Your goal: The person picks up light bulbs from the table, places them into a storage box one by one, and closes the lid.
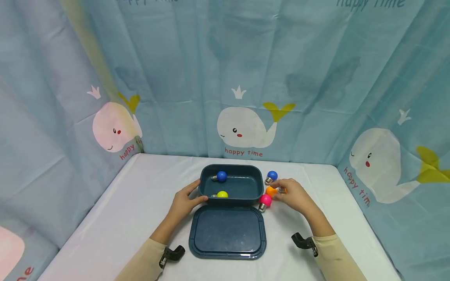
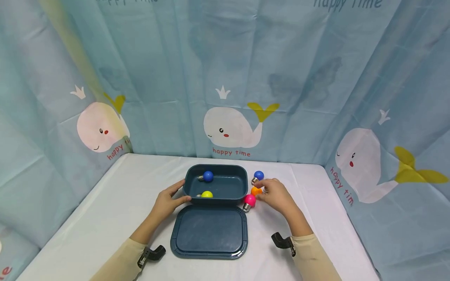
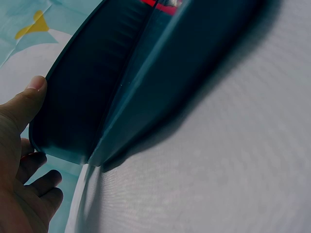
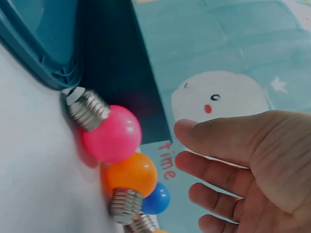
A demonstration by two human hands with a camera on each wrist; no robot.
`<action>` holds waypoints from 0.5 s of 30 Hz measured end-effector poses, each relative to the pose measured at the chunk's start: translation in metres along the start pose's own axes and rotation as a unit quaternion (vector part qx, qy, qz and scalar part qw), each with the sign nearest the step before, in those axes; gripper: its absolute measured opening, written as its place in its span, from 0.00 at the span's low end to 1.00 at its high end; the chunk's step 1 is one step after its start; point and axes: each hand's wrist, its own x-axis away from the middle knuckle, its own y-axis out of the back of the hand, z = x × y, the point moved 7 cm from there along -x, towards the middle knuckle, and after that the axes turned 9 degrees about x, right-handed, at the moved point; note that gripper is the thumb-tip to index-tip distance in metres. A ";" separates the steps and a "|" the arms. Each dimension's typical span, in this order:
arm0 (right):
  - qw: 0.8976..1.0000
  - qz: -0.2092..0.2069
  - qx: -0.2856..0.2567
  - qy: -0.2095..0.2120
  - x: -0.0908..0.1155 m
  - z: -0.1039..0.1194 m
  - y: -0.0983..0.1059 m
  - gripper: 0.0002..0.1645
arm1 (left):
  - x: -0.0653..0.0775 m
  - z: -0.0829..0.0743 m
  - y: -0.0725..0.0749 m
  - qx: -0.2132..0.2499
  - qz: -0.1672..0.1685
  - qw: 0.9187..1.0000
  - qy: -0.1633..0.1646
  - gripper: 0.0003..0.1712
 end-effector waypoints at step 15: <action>0.999 0.038 0.016 -0.019 -0.005 -0.001 -0.027 0.19 | 0.000 0.005 0.000 -0.001 0.000 1.000 0.006 0.52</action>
